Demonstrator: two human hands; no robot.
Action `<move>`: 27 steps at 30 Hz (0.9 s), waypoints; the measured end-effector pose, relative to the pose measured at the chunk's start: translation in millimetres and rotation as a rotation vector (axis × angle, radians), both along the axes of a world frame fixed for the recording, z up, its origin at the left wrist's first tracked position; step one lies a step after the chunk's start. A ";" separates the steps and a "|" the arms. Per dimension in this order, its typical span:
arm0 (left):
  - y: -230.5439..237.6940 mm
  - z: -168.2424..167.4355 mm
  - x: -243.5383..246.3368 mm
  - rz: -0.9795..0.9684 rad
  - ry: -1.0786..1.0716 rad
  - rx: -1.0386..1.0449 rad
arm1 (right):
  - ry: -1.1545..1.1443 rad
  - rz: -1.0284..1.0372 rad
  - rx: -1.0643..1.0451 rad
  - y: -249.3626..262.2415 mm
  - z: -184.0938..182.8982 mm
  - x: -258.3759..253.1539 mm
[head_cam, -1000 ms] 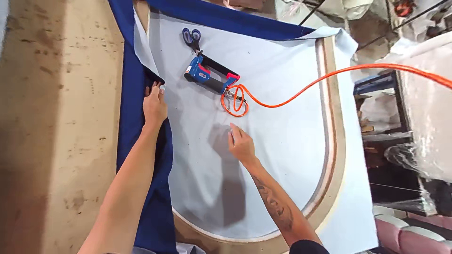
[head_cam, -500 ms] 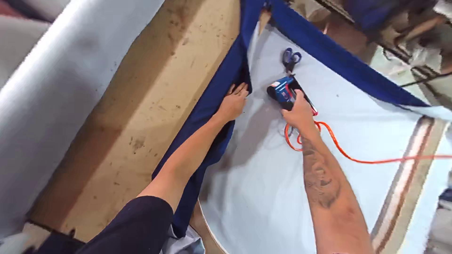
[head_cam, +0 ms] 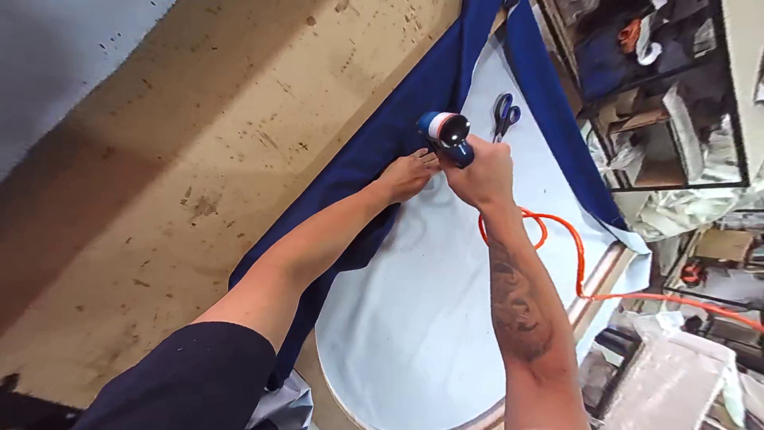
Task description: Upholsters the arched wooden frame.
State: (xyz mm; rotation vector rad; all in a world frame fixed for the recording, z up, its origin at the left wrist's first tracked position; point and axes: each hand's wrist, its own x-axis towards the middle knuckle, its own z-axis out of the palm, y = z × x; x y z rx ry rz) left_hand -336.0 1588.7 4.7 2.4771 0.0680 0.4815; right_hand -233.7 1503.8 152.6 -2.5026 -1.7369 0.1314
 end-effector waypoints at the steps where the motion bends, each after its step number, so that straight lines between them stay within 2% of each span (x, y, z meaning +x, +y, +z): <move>1: -0.9 2.0 -0.7 -0.006 0.026 -0.005 | -0.005 -0.005 -0.028 6.3 -4.5 -0.5; 7: -2.4 10.8 5.3 -0.039 0.101 -0.115 | -0.016 -0.025 -0.125 22.4 0.2 18.2; 13: -10.1 -5.5 13.5 -0.021 0.047 -0.007 | 0.023 0.098 -0.052 18.3 -6.3 29.3; 19: -11.9 -6.6 11.6 -0.016 0.002 -0.009 | 0.002 0.066 -0.098 17.0 -9.0 22.6; 24: -9.9 4.0 8.9 -0.040 0.088 0.065 | -0.104 0.032 0.008 -20.2 11.0 -2.0; 27: -14.0 -3.6 11.4 -0.042 0.079 0.074 | -0.085 0.035 0.069 -35.6 12.9 -2.2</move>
